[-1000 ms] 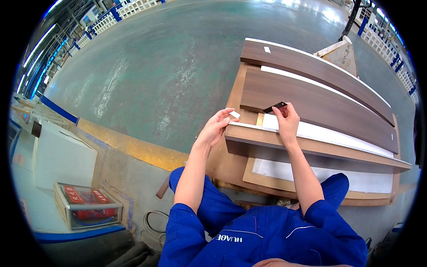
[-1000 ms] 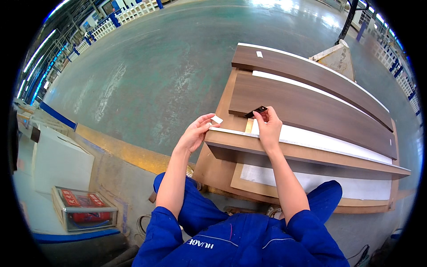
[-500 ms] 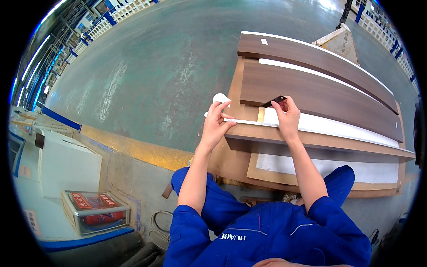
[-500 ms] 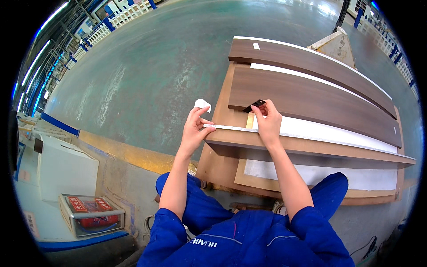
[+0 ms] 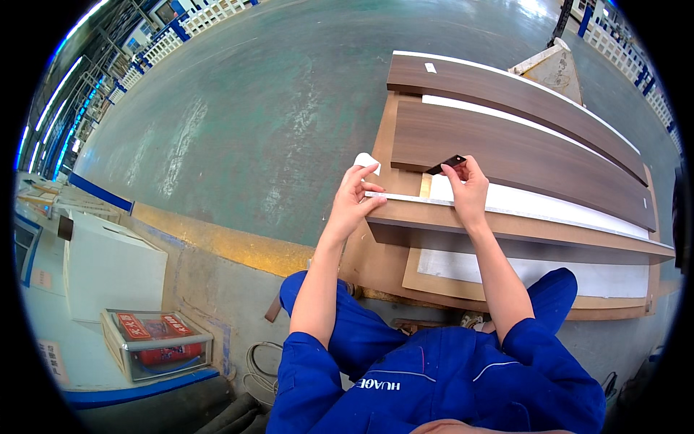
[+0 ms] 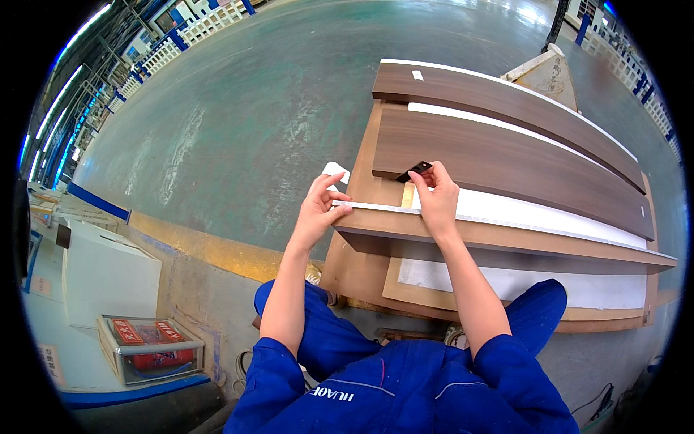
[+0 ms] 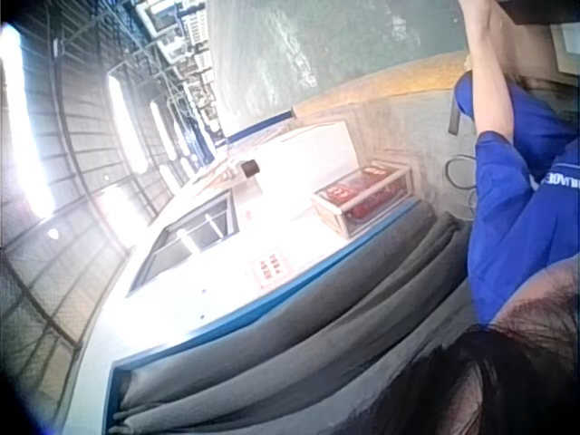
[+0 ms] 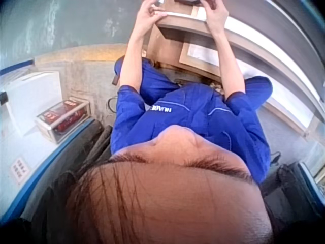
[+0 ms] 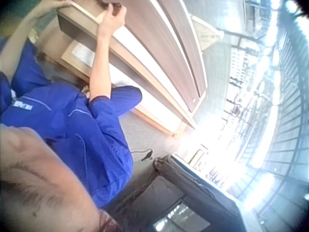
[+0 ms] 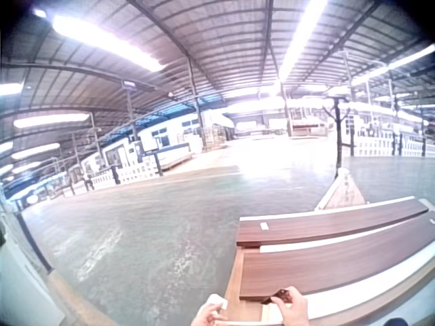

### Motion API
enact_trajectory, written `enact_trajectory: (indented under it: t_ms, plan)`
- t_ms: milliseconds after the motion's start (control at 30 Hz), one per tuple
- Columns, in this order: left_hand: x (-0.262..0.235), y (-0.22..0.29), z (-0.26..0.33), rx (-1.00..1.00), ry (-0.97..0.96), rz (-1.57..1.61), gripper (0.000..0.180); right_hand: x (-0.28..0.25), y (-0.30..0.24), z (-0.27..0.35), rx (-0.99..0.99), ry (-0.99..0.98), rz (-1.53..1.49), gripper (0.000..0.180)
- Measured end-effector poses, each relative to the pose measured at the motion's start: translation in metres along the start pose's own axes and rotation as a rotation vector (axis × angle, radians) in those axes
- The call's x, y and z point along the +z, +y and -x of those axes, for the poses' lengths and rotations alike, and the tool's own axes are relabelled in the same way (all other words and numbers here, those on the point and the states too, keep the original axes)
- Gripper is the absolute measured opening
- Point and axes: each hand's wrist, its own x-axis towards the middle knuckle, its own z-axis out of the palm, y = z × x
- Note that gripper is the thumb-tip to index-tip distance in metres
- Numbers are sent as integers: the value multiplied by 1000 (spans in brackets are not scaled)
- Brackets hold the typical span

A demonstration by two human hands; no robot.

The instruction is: The person sits on the factory floor and applies white tape strips to the edges of curved wooden panels. They use a small cutting tool to trim the tape and smooth it down, then lift and reposition the panels to continue taping other edges.

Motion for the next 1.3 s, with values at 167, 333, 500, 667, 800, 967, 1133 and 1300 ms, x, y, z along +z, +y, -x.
enact_trajectory:
  t_ms: [167, 333, 500, 667, 800, 967, 1133, 1300]
  plan:
    - [1, -1, 0, -28, -16, -73, 63, 0, -1, 0, -1, 5, 12, 10]
    - [1, -5, -1, 5, 4, -6, 61, 0, -1, 1, -6, -7, 8, 8]
    - [3, -4, 0, 31, 19, -96, 59, 1, 2, 0, -22, 11, -3, 11]
    - [0, 4, 1, 65, 50, -258, 58, 2, 2, 0, -31, 16, 0, 13]
    - [3, 11, 4, 157, 28, -491, 57, 1, 2, 0, -35, 21, 1, 13]
    - [5, 12, 7, 246, 43, -586, 57, 1, -1, 0, -17, 6, -3, 11]
    - [3, 10, 3, 176, 67, -583, 61, -1, -3, 1, 2, -12, 17, 9]
    - [0, 11, 3, 139, 63, -586, 67, 1, -3, 1, -27, 10, -14, 12]
